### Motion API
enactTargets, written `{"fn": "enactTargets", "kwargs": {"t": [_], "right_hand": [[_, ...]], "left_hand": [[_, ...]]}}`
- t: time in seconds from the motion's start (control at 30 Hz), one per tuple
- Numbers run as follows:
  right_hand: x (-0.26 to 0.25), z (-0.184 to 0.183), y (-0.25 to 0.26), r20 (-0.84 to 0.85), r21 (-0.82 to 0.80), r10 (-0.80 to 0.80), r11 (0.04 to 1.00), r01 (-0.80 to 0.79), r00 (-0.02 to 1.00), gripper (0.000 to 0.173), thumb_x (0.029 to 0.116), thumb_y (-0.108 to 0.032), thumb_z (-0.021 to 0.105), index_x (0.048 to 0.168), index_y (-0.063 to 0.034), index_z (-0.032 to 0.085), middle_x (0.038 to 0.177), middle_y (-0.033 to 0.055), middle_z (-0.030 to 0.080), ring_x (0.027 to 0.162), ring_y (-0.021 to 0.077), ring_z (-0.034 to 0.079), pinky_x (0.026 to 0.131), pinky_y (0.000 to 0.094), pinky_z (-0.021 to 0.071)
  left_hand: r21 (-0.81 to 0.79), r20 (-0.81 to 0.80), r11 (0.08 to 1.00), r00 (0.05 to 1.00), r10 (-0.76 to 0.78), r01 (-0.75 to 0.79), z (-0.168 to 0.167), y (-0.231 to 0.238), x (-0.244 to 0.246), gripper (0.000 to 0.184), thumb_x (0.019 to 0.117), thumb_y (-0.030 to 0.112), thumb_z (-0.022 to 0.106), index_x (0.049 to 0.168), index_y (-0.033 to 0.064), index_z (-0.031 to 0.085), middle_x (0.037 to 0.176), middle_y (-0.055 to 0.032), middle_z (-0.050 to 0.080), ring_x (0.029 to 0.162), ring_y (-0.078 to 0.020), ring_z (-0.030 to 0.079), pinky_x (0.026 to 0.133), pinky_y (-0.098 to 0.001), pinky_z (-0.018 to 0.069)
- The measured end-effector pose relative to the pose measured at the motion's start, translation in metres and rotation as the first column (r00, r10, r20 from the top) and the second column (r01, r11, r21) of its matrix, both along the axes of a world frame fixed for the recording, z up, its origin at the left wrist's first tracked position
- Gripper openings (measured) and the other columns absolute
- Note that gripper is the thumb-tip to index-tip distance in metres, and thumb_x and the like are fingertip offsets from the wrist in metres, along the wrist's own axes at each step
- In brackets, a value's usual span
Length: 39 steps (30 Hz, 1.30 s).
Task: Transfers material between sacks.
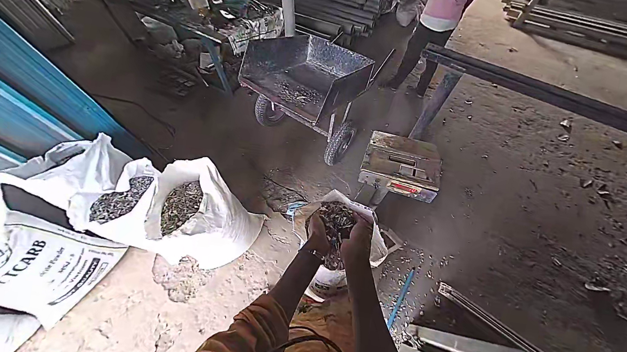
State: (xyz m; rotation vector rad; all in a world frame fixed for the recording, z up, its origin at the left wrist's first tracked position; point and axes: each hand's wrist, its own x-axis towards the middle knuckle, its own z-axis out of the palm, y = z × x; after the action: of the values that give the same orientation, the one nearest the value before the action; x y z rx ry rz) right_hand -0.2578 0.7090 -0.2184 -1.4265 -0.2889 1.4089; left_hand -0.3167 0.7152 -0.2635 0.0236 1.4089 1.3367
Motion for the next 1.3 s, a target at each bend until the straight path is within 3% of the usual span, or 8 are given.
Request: {"fn": "enactTargets", "kwargs": {"t": [0.23, 0.4, 0.6, 0.67, 0.77, 1.03, 1.17, 1.3], "right_hand": [[-0.006, -0.008, 0.007, 0.056, -0.044, -0.008, 0.999, 0.011, 0.998, 0.041, 0.1096, -0.016, 0.043, 0.144, 0.0059, 0.046, 0.148, 0.025, 0.047, 0.133, 0.0325, 0.047, 0.109, 0.0507, 0.0391], [-0.011, -0.012, 0.011, 0.023, -0.048, -0.056, 0.997, 0.057, 0.998, 0.037, 0.1088, -0.016, 0.043, 0.139, 0.005, 0.05, 0.138, 0.0234, 0.052, 0.121, 0.0301, 0.052, 0.101, 0.0482, 0.0434], [-0.015, -0.01, 0.011, 0.01, -0.052, -0.079, 0.995, 0.08, 0.997, 0.034, 0.1077, -0.015, 0.045, 0.135, 0.0041, 0.052, 0.131, 0.0211, 0.055, 0.115, 0.0277, 0.054, 0.097, 0.0462, 0.0451], [-0.014, -0.009, 0.009, 0.022, -0.048, -0.065, 0.997, 0.066, 0.998, 0.035, 0.108, -0.015, 0.045, 0.137, 0.0043, 0.052, 0.135, 0.0222, 0.054, 0.12, 0.0287, 0.053, 0.1, 0.0477, 0.0444], [-0.02, -0.005, 0.01, 0.029, -0.059, -0.059, 0.996, 0.061, 0.998, 0.033, 0.1069, -0.014, 0.046, 0.134, 0.0033, 0.053, 0.13, 0.0208, 0.055, 0.114, 0.0277, 0.054, 0.095, 0.0468, 0.0453], [-0.026, -0.004, 0.006, 0.017, -0.084, -0.092, 0.992, 0.093, 0.996, 0.041, 0.1089, -0.016, 0.043, 0.144, 0.0046, 0.045, 0.147, 0.0247, 0.046, 0.132, 0.0333, 0.046, 0.107, 0.0532, 0.0397], [-0.02, -0.007, -0.011, 0.118, 0.195, 0.025, 0.98, -0.048, 0.993, 0.037, 0.111, -0.016, 0.035, 0.136, 0.0055, 0.051, 0.125, 0.0202, 0.059, 0.108, 0.0217, 0.06, 0.093, 0.0386, 0.0528], [-0.028, -0.017, 0.001, 0.064, 0.14, 0.006, 0.99, -0.015, 0.998, 0.034, 0.1078, -0.021, 0.04, 0.129, 0.0007, 0.055, 0.114, 0.0146, 0.061, 0.097, 0.0194, 0.06, 0.083, 0.0404, 0.0527]], "left_hand": [[0.02, 0.107, 0.998, 0.992, -0.063, 0.061, -0.008, 0.007, -0.004, 0.034, 0.1104, 0.032, 0.032, 0.099, 0.0074, 0.052, 0.08, -0.0064, 0.049, 0.066, -0.0165, 0.05, 0.059, -0.0346, 0.0455], [-0.008, 0.1, 0.997, 0.992, -0.082, 0.083, -0.001, 0.006, -0.009, 0.03, 0.1097, 0.029, 0.034, 0.096, 0.008, 0.051, 0.078, -0.0055, 0.047, 0.063, -0.0154, 0.048, 0.057, -0.0325, 0.0439], [-0.003, 0.025, 0.991, 0.99, -0.136, 0.136, 0.0, 0.005, -0.014, 0.037, 0.1112, 0.031, 0.033, 0.116, 0.0016, 0.055, 0.099, -0.0127, 0.054, 0.084, -0.0207, 0.054, 0.074, -0.0394, 0.0476], [0.019, 0.077, 0.991, 0.988, -0.131, 0.13, 0.001, 0.003, -0.015, 0.043, 0.1114, 0.031, 0.034, 0.135, 0.0003, 0.052, 0.121, -0.0187, 0.059, 0.103, -0.0251, 0.058, 0.087, -0.0446, 0.0493], [0.012, 0.065, 0.993, 0.991, -0.116, 0.116, -0.002, 0.003, -0.02, 0.045, 0.1118, 0.03, 0.033, 0.14, 0.0, 0.049, 0.131, -0.0214, 0.057, 0.112, -0.0277, 0.057, 0.093, -0.0468, 0.0485], [0.036, 0.097, 0.996, 0.992, -0.08, 0.077, 0.007, -0.002, -0.021, 0.047, 0.1119, 0.031, 0.028, 0.138, -0.0003, 0.05, 0.129, -0.0214, 0.057, 0.111, -0.0286, 0.058, 0.092, -0.0488, 0.0493], [0.267, -0.01, 0.947, 0.983, -0.183, 0.179, -0.008, -0.015, -0.02, 0.042, 0.1122, 0.022, 0.025, 0.136, -0.003, 0.049, 0.118, -0.0186, 0.06, 0.101, -0.021, 0.061, 0.087, -0.0393, 0.0534], [0.195, -0.147, 0.944, 0.96, -0.24, 0.266, -0.01, -0.013, -0.022, 0.046, 0.1128, 0.017, 0.026, 0.148, -0.0088, 0.039, 0.148, -0.0296, 0.046, 0.133, -0.0338, 0.05, 0.111, -0.0477, 0.0417]]}}
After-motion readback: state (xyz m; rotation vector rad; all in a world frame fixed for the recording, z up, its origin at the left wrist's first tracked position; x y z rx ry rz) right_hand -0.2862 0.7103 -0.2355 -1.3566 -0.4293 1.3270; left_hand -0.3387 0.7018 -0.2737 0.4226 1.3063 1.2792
